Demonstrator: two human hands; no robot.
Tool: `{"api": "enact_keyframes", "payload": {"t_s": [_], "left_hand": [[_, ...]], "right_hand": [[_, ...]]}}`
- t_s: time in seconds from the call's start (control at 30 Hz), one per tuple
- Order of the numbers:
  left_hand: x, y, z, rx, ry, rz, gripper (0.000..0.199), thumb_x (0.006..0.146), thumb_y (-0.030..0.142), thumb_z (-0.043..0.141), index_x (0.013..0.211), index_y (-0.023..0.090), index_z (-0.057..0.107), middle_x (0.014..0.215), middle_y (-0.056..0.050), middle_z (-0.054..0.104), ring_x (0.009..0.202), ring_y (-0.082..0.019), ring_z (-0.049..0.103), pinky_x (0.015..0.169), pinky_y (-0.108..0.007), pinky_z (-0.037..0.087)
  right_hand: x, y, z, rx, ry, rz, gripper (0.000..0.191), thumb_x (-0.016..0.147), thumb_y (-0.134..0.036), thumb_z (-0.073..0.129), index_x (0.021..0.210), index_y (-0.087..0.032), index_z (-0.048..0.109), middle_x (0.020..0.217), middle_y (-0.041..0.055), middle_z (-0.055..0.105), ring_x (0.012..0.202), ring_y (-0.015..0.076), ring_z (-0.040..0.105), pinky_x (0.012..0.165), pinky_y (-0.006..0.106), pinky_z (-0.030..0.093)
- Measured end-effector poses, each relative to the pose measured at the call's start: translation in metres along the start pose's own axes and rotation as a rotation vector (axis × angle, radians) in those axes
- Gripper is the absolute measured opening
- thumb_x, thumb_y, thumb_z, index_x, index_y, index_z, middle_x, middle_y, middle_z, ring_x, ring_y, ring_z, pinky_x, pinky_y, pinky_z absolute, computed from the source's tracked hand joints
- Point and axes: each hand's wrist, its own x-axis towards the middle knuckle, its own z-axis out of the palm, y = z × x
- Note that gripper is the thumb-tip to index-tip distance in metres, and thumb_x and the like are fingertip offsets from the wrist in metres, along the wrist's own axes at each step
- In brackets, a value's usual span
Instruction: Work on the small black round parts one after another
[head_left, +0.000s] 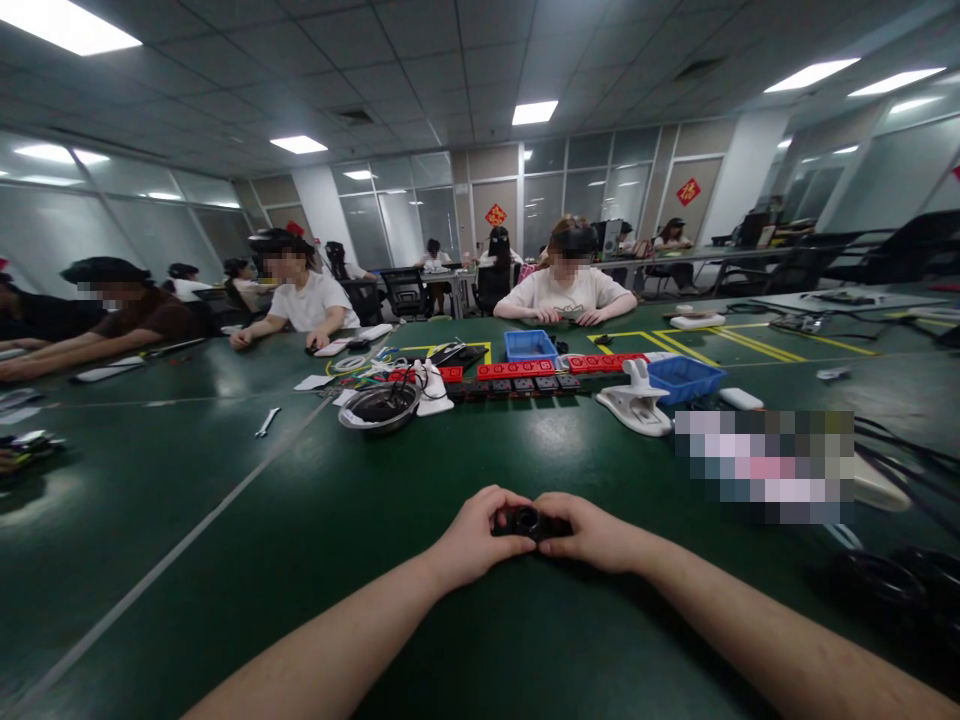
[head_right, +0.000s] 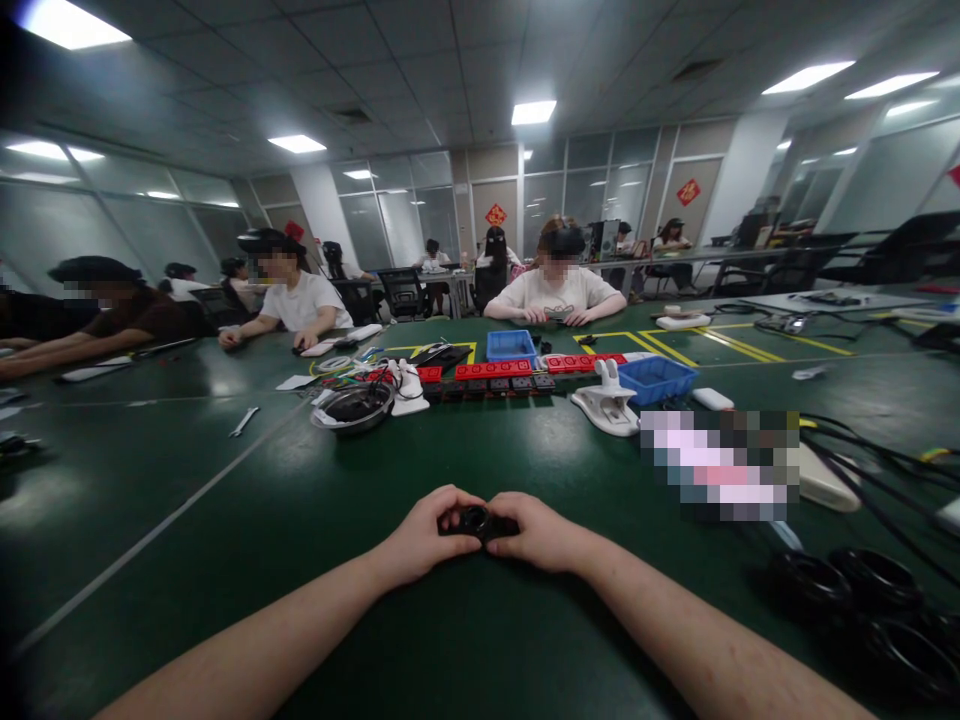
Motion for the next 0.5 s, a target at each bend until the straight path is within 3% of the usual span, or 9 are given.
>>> {"api": "enact_keyframes", "payload": {"t_s": [0.27,0.5], "left_hand": [[-0.0007,-0.0006,0.001,0.007,0.009,0.001,0.034,0.061,0.025,0.065,0.093,0.02,0.057,0.077,0.0,0.046,0.066,-0.012,0.043,0.059,-0.021,0.036],[-0.0017,-0.0009,0.0049,-0.015,0.039,-0.002,0.033,0.059,0.027,0.066,0.09,0.019,0.057,0.077,0.001,0.047,0.066,-0.012,0.042,0.059,-0.022,0.035]], "right_hand": [[0.0001,-0.004,-0.0002,0.009,0.024,0.032,0.013,0.068,-0.019,0.057,0.08,-0.015,0.055,0.078,-0.0005,0.05,0.074,0.0132,0.049,0.067,0.023,0.038],[0.0018,-0.0003,0.0038,0.005,0.047,0.119,0.018,0.063,-0.021,0.062,0.078,-0.015,0.053,0.072,-0.0022,0.048,0.065,0.0108,0.045,0.055,0.019,0.035]]}}
